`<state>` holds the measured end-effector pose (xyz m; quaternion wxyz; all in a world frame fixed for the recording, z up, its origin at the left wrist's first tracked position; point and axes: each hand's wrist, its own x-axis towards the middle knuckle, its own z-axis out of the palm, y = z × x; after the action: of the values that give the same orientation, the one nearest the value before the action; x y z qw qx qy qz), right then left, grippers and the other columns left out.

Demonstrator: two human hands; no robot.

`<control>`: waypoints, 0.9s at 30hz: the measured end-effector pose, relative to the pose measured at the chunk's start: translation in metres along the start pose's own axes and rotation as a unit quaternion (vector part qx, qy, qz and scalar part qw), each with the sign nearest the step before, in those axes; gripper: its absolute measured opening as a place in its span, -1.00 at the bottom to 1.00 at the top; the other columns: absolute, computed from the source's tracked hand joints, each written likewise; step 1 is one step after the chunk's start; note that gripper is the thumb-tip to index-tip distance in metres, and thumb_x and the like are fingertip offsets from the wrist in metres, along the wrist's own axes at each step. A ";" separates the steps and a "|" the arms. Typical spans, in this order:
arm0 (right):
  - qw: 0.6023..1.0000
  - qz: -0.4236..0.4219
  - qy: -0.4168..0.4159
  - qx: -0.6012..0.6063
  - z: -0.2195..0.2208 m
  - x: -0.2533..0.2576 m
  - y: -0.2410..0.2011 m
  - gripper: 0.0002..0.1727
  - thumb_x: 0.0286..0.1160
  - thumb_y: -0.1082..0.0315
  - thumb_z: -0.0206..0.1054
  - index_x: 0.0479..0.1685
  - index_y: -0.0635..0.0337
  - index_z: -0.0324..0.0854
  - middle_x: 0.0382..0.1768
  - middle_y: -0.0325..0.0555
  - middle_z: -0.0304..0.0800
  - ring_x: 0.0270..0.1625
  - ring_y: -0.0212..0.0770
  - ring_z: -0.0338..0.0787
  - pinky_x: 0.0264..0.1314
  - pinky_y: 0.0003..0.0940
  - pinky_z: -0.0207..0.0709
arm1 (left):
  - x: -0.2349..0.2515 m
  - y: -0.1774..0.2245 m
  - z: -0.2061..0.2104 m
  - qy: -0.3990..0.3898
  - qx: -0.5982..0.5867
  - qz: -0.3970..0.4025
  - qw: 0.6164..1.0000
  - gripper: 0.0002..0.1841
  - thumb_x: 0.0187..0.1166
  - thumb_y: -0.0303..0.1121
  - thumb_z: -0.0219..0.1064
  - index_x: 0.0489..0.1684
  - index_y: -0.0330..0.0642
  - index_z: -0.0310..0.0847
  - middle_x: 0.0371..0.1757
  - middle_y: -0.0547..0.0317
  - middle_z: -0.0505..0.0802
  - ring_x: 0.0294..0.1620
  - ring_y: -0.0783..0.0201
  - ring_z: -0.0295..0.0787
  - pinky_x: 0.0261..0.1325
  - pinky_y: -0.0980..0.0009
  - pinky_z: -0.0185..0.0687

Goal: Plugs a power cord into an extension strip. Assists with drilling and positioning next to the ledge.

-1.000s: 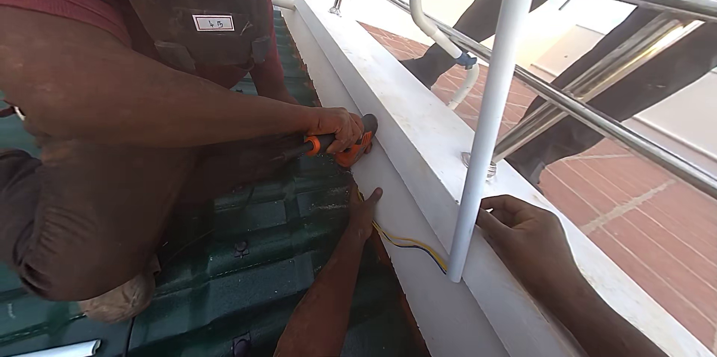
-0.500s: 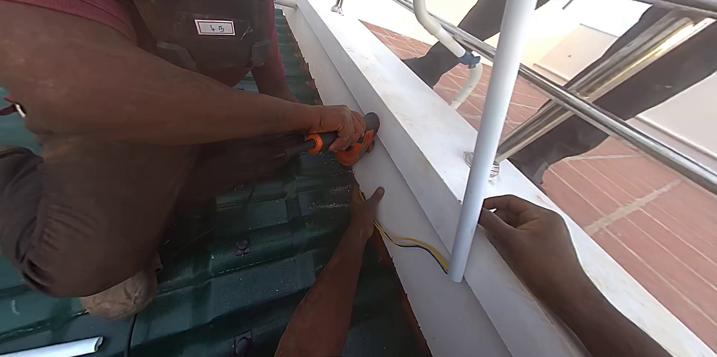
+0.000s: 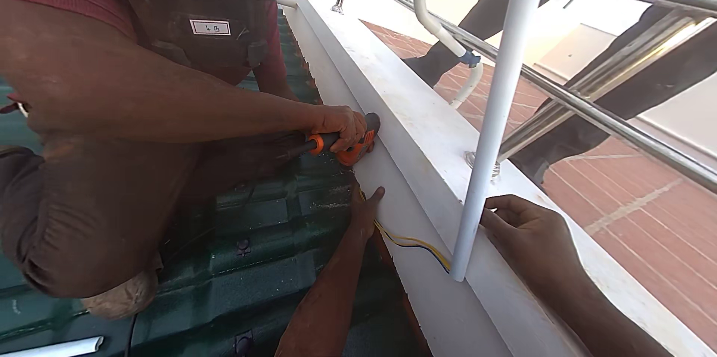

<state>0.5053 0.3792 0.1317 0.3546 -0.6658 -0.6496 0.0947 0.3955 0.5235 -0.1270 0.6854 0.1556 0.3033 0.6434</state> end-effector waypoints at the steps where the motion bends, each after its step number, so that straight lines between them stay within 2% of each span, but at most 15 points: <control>1: 1.000 0.001 -0.001 0.002 0.000 0.000 0.000 -0.95 0.36 0.32 0.50 -0.36 0.06 0.78 -0.79 -0.34 0.52 -0.79 -0.41 0.39 -0.76 -0.48 0.24 | 0.000 0.000 0.000 0.001 0.001 -0.001 1.000 -0.13 0.47 -0.34 0.58 0.82 0.07 0.16 0.46 -0.14 0.70 0.27 -0.05 0.79 0.27 -0.05 0.76; 9: 1.000 0.000 0.000 0.006 0.000 0.000 0.000 -0.95 0.36 0.32 0.49 -0.37 0.05 0.78 -0.80 -0.35 0.51 -0.80 -0.41 0.38 -0.77 -0.49 0.21 | 0.000 -0.001 -0.001 -0.003 0.002 0.001 1.000 -0.08 0.45 -0.33 0.60 0.85 0.09 0.10 0.51 -0.13 0.66 0.34 -0.04 0.75 0.32 -0.05 0.73; 13: 1.000 -0.001 -0.001 0.001 0.000 0.000 0.000 -0.95 0.34 0.31 0.48 -0.36 0.04 0.77 -0.80 -0.37 0.51 -0.79 -0.42 0.38 -0.76 -0.49 0.22 | 0.000 -0.001 0.000 0.005 0.005 -0.002 1.000 -0.12 0.46 -0.34 0.59 0.82 0.04 0.15 0.48 -0.16 0.68 0.31 -0.05 0.76 0.30 -0.05 0.74; 27: 1.000 -0.002 -0.001 0.010 0.000 0.000 0.001 -0.94 0.33 0.30 0.50 -0.35 0.05 0.79 -0.79 -0.33 0.53 -0.80 -0.40 0.39 -0.77 -0.47 0.23 | 0.001 -0.002 -0.001 0.000 0.011 0.000 1.000 -0.08 0.46 -0.32 0.60 0.86 0.11 0.09 0.53 -0.14 0.64 0.35 -0.05 0.75 0.33 -0.07 0.73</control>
<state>0.5057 0.3792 0.1311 0.3608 -0.6608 -0.6502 0.1015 0.3961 0.5240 -0.1291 0.6835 0.1632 0.3097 0.6405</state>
